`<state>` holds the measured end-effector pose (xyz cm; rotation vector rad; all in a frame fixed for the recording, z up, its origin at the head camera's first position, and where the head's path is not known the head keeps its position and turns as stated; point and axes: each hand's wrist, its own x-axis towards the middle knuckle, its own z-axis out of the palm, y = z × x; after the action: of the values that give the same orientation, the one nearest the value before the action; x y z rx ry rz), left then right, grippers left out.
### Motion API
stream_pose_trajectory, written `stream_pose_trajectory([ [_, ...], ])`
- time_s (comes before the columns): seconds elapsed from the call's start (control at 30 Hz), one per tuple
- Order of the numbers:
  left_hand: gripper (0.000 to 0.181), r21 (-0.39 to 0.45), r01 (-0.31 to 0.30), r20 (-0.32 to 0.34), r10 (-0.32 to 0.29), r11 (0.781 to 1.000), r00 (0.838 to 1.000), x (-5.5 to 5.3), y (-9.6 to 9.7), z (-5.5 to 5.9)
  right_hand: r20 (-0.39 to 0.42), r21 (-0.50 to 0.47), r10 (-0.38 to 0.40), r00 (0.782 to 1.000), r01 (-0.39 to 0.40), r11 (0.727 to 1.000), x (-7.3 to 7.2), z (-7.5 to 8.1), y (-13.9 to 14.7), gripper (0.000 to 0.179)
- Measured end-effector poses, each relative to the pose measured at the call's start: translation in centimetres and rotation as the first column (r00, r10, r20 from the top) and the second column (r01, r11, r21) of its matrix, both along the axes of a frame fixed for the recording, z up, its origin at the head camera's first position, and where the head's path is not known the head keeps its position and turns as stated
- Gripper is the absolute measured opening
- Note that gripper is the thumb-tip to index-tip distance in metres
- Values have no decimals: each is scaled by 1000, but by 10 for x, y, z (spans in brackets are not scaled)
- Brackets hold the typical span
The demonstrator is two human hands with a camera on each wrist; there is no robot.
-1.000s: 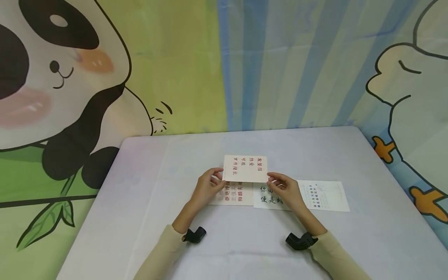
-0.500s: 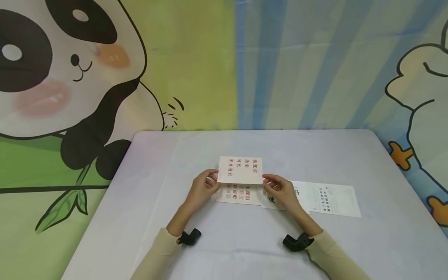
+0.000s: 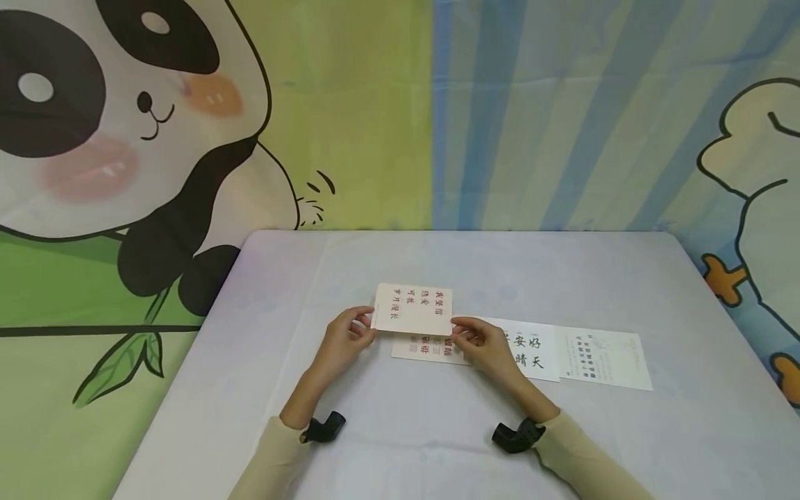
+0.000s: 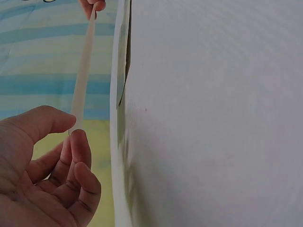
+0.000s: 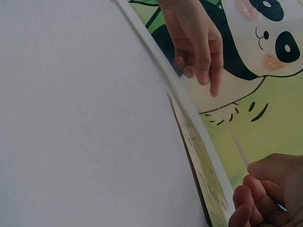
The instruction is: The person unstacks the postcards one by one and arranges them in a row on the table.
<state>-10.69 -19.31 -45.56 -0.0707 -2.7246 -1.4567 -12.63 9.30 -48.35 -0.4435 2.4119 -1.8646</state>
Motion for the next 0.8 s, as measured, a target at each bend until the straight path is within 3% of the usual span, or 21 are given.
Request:
stream_pose_trajectory([
  [0.17,41,-22,-21,-11,21,1000,1000,4,-11,-1,23,-2,6,1000,-6,1000,4,5,-13,31],
  [0.33,41,-36,-34,12,34,999,999,5,-21,-1,40,3,24,999,-24,1000,13,32,-26,31],
  [0.43,41,-37,-41,25,42,998,999,5,-27,-2,44,16,30,999,-31,999,13,36,-32,31],
  [0.67,42,-51,-38,34,40,998,999,9,-43,-2,55,-6,45,997,-45,999,5,3,-42,32],
  [0.8,43,-52,-47,37,49,998,998,10,-51,-3,22,4,98,995,-98,995,5,-1,-48,32],
])
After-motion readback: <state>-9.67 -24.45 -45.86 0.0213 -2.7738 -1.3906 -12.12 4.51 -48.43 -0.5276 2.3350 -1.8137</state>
